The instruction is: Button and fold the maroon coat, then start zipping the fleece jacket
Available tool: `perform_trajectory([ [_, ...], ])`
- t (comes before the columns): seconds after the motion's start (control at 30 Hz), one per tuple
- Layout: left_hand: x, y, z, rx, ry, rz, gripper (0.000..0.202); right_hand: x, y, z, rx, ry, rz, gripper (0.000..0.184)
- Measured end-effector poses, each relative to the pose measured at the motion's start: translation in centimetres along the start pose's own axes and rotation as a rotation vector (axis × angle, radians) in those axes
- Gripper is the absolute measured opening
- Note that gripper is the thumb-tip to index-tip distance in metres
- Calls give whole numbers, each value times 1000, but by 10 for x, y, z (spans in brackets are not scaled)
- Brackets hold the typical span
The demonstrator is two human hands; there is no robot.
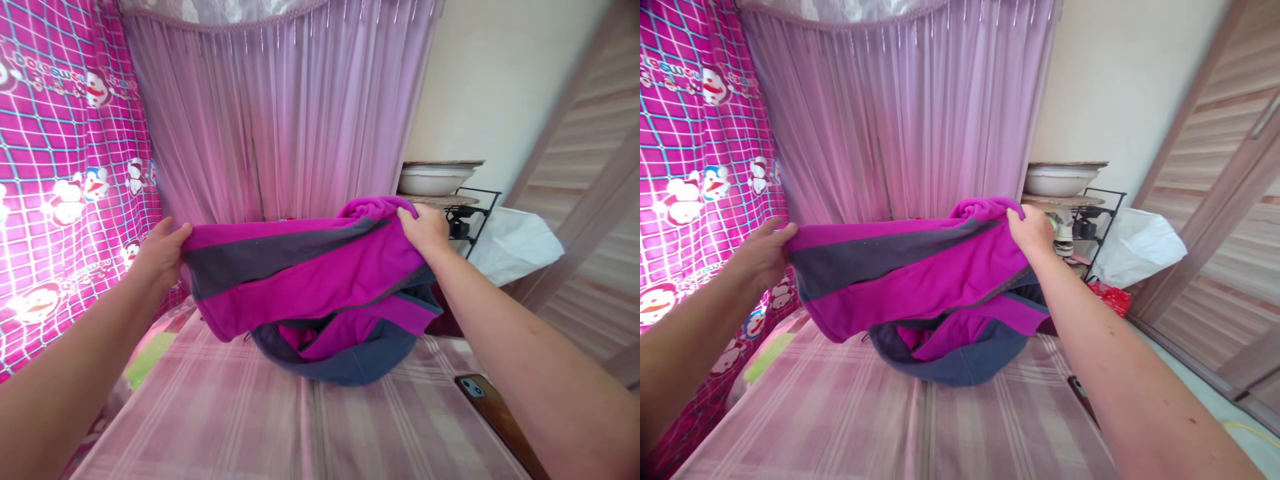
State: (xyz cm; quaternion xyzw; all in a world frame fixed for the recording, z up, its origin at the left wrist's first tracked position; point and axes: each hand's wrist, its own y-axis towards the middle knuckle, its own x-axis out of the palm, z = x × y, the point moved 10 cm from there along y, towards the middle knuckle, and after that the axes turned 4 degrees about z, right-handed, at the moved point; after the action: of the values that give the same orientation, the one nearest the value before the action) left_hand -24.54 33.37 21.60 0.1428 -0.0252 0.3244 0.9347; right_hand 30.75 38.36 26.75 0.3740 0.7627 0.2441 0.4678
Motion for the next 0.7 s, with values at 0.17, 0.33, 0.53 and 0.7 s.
perform_trajectory([
  [0.17, 33, 15, 51, 177, 98, -174, 60, -44, 20, -11, -56, -78, 122, 45],
  [0.33, 96, 66, 57, 368, 333, -178, 69, 7, 53, -5, 7, -197, -13, 46],
  [0.53, 157, 82, -55, 408, 827, -325, 76, 120, 27, 15, -59, -320, -375, 63],
  [0.7, 96, 24, -172, 375, 800, -349, 61, 135, -57, 56, -263, -239, -430, 45],
])
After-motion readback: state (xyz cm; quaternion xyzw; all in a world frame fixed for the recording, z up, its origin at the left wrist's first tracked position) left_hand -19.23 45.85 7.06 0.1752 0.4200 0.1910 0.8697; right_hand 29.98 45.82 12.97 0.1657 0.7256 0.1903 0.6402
